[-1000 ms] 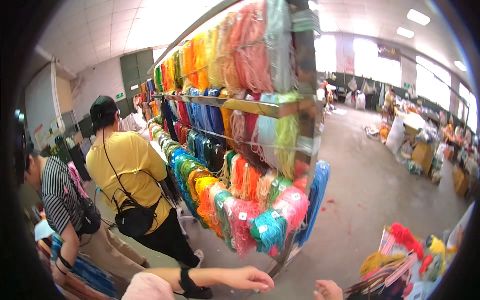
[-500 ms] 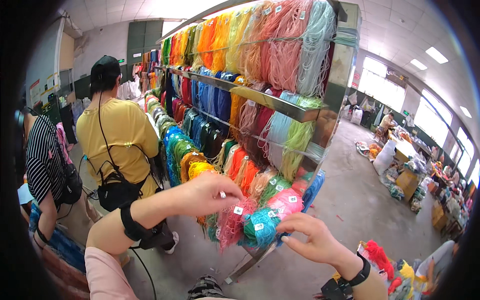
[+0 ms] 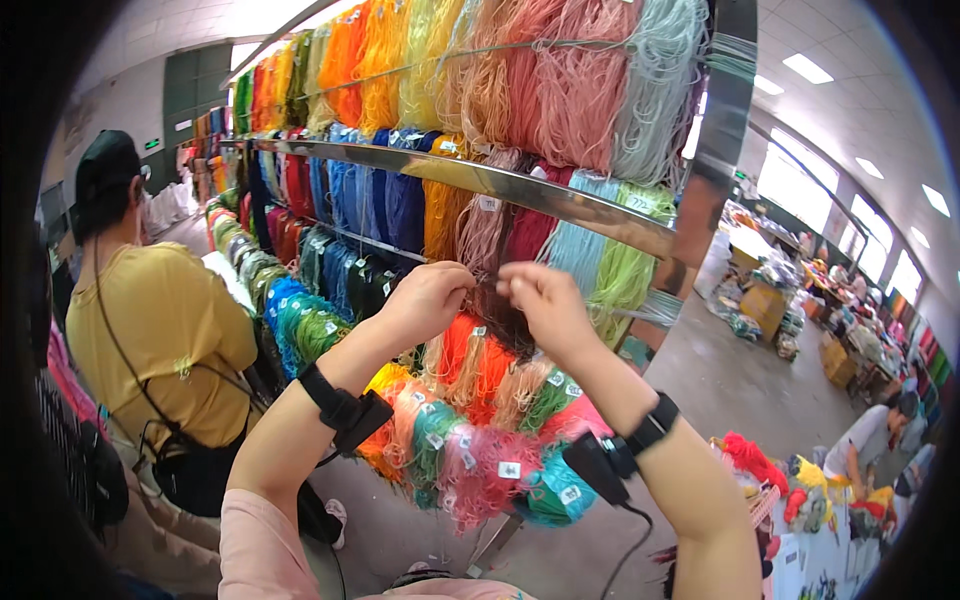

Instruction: The person ties a thread to a pink organizer, consults a chart, and pulls various threads from a rack to tie them to the organizer.

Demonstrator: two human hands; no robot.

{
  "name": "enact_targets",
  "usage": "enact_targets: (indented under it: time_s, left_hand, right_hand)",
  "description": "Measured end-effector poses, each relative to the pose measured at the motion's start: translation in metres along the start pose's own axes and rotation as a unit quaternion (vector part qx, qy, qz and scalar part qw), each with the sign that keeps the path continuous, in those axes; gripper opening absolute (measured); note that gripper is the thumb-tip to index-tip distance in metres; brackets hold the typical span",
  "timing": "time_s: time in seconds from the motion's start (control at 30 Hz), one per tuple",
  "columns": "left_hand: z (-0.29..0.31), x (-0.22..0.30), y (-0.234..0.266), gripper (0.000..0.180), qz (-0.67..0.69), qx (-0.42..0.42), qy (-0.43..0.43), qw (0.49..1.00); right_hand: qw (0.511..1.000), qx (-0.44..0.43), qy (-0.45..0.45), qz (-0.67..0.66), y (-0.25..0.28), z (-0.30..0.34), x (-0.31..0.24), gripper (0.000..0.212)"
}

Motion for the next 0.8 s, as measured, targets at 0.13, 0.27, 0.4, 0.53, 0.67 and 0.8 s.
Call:
enact_targets:
  time_s: [0.13,0.27,0.4,0.53,0.67,0.8]
  left_hand:
    - [-0.012,-0.011,-0.020,0.017,-0.085,-0.086,-0.138,0.983]
    - [-0.028,-0.033,-0.039,0.028,-0.124,-0.045,-0.201,0.971]
    - [-0.030,-0.071,-0.037,0.037,-0.220,0.003,-0.145,0.965]
    - [-0.032,-0.076,-0.031,0.040,-0.195,0.004,-0.128,0.972]
    - [-0.031,-0.074,-0.032,0.041,-0.177,0.011,-0.149,0.973]
    - [-0.029,-0.074,-0.029,0.039,-0.156,0.018,-0.159,0.975]
  right_hand:
    - [0.995,0.095,-0.025,-0.029,-0.017,-0.050,0.028,0.022]
    - [0.987,0.157,0.000,-0.023,-0.022,-0.072,0.043,0.023]
    - [0.957,0.281,0.068,0.036,-0.016,-0.068,0.051,0.022]
    - [0.933,0.327,0.073,0.131,-0.016,-0.065,0.047,0.017]
    - [0.889,0.385,0.066,0.240,-0.016,-0.080,0.042,0.012]
    - [0.875,0.391,0.045,0.282,-0.011,-0.091,0.038,0.012]
Point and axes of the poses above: each hand's wrist, its own z-axis away from the middle knuckle, its own y-axis out of the back of the hand, x = y × z, the point moved 6 cm from there along -z, towards the middle knuckle, and after that the axes turned 7 degrees about x, right-handed, at the moved point
